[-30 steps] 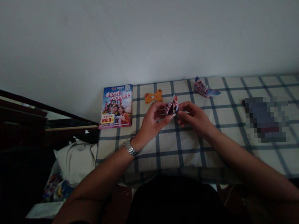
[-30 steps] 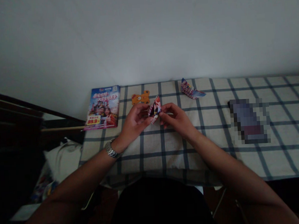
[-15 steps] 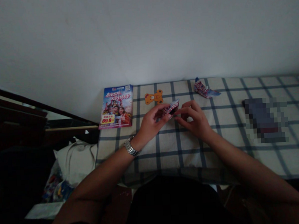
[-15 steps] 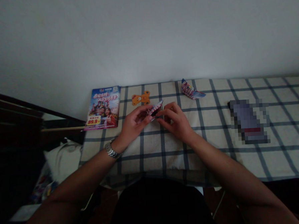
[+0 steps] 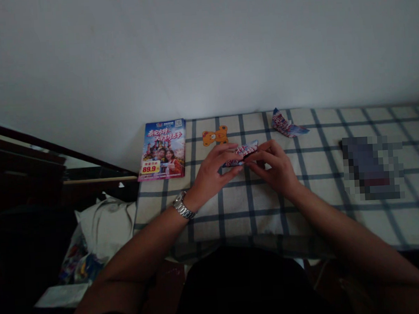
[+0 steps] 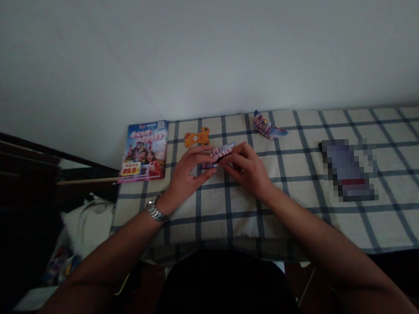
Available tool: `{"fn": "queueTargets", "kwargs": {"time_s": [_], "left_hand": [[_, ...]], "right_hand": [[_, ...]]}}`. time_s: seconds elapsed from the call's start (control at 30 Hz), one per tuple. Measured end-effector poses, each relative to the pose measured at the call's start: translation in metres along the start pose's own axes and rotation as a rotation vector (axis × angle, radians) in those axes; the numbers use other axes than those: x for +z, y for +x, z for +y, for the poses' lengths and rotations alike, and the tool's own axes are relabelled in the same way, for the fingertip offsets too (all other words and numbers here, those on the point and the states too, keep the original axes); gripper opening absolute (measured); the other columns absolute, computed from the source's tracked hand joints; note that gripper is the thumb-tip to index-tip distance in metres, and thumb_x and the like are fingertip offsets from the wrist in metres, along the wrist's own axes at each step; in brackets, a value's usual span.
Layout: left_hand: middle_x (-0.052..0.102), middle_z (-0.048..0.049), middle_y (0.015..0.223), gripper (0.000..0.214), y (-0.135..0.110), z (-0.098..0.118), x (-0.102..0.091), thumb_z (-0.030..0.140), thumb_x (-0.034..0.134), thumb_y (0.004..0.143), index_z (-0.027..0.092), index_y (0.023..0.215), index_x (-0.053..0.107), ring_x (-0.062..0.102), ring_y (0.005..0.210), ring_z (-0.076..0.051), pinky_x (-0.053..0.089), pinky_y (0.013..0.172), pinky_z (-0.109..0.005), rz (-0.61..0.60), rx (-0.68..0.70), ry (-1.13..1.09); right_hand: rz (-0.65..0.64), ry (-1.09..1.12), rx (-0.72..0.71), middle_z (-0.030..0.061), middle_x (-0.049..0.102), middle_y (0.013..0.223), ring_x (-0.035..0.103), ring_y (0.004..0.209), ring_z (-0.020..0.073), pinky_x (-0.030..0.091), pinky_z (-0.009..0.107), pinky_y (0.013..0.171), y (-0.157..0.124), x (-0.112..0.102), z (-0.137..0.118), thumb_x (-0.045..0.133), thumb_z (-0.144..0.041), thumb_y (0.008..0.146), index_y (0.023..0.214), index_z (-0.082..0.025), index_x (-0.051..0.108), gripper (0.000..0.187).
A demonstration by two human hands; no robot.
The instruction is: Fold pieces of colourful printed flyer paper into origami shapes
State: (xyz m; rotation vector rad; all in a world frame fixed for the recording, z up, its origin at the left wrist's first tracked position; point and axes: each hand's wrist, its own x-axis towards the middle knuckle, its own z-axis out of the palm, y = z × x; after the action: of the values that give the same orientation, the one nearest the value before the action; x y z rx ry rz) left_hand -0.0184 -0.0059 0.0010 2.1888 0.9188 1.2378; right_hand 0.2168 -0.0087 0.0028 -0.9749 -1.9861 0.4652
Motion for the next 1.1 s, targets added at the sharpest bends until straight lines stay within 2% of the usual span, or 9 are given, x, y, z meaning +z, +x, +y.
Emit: {"fn": "queueTargets", "kwargs": {"time_s": [0.13, 0.3, 0.5, 0.67, 0.93, 1.1], "left_hand": [[0.068, -0.0068, 0.136, 0.020, 0.0011, 0.0023, 0.0003, 0.028, 0.073, 0.099, 0.027, 0.118, 0.070, 0.065, 0.130, -0.023, 0.053, 0.115, -0.050, 0.012, 0.001, 0.014], [0.069, -0.0077, 0.137, 0.026, 0.0014, 0.0021, 0.0005, 0.027, 0.075, 0.098, 0.027, 0.123, 0.069, 0.066, 0.131, -0.022, 0.054, 0.115, -0.049, 0.006, 0.018, -0.008], [0.070, -0.0074, 0.138, 0.028, -0.0002, 0.0004, 0.0003, 0.027, 0.075, 0.098, 0.027, 0.125, 0.069, 0.067, 0.129, -0.021, 0.056, 0.112, -0.046, -0.005, -0.009, -0.041], [0.071, -0.0075, 0.136, 0.025, 0.0001, 0.0007, 0.0019, 0.027, 0.074, 0.099, 0.026, 0.123, 0.070, 0.069, 0.126, -0.021, 0.056, 0.111, -0.045, -0.017, -0.009, -0.047], [0.073, -0.0071, 0.135, 0.025, -0.0012, -0.0007, 0.0027, 0.026, 0.075, 0.098, 0.026, 0.123, 0.071, 0.071, 0.124, -0.020, 0.058, 0.110, -0.043, -0.014, 0.012, -0.043], [0.072, -0.0078, 0.137, 0.027, -0.0009, -0.0006, 0.0015, 0.024, 0.075, 0.098, 0.025, 0.124, 0.071, 0.071, 0.126, -0.020, 0.058, 0.111, -0.042, -0.028, 0.018, -0.044]], "right_hand": [[0.011, -0.022, -0.007, 0.0059, 0.056, 0.100, 0.060, 0.079, 0.0176, 0.057, 0.035, 0.066, 0.0008, -0.0007, -0.0021, 0.069, -0.026, 0.099, 0.103, -0.026, 0.077, 0.008], [0.038, -0.036, -0.016, 0.0052, 0.053, 0.098, 0.060, 0.079, 0.0174, 0.054, 0.035, 0.064, 0.0012, -0.0013, -0.0027, 0.069, -0.025, 0.099, 0.102, -0.026, 0.077, 0.008], [0.053, -0.147, -0.061, 0.0062, 0.052, 0.101, 0.057, 0.090, 0.0222, 0.054, 0.040, 0.074, 0.0014, -0.0023, -0.0014, 0.074, -0.025, 0.095, 0.106, -0.029, 0.079, 0.012], [0.033, -0.193, -0.097, 0.0061, 0.052, 0.100, 0.055, 0.089, 0.0215, 0.052, 0.038, 0.074, -0.0013, -0.0001, 0.0029, 0.076, -0.027, 0.096, 0.106, -0.029, 0.080, 0.012], [0.018, -0.191, -0.114, 0.0063, 0.054, 0.098, 0.054, 0.086, 0.0196, 0.049, 0.035, 0.070, -0.0022, 0.0003, 0.0037, 0.073, -0.026, 0.097, 0.095, -0.026, 0.080, 0.007], [0.038, -0.196, -0.143, 0.0059, 0.055, 0.097, 0.055, 0.086, 0.0199, 0.050, 0.036, 0.071, -0.0009, 0.0008, 0.0021, 0.071, -0.023, 0.098, 0.097, -0.026, 0.077, 0.007]]}}
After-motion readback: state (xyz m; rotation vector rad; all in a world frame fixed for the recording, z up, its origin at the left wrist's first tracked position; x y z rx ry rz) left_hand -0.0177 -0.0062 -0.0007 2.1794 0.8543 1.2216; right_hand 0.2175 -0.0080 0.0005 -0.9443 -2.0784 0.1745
